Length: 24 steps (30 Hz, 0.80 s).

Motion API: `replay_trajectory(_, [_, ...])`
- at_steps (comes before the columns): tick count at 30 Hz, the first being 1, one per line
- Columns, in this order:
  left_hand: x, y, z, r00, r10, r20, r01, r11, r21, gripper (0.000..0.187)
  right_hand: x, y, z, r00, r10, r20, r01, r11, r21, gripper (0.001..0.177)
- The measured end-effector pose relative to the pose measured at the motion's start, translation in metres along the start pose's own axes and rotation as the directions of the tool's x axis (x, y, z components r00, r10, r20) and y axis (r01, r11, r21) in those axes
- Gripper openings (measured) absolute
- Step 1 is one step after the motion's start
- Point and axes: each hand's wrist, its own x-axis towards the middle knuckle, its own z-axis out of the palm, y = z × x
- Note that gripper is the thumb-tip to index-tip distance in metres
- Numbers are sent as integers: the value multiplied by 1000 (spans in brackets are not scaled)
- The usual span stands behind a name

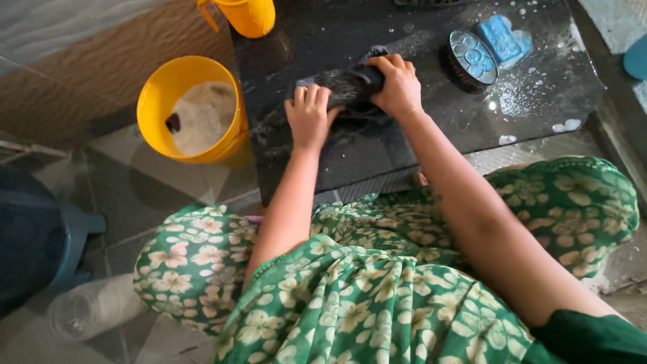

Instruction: The person scrubs a garment by hand on a stone slab using soap and rinses it with water from a bucket.

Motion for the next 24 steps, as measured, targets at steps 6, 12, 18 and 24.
replay_trajectory(6, [29,-22,-25,997,-8,-79,13,998,67,26,11,-37,-19,946,-127,-297,177,973,150,40])
replay_trajectory(12, [24,-28,-41,967,118,-225,-101,991,87,31,12,-39,-17,817,-393,-422,456,888,54,45])
replay_trajectory(18, [-12,-31,-20,989,8,147,4,997,-80,37,-6,-13,14,961,-246,124,239,968,73,68])
replay_trajectory(24, [8,-28,-26,825,-327,462,398,915,-64,37,13,-5,6,934,-153,322,163,987,-4,56])
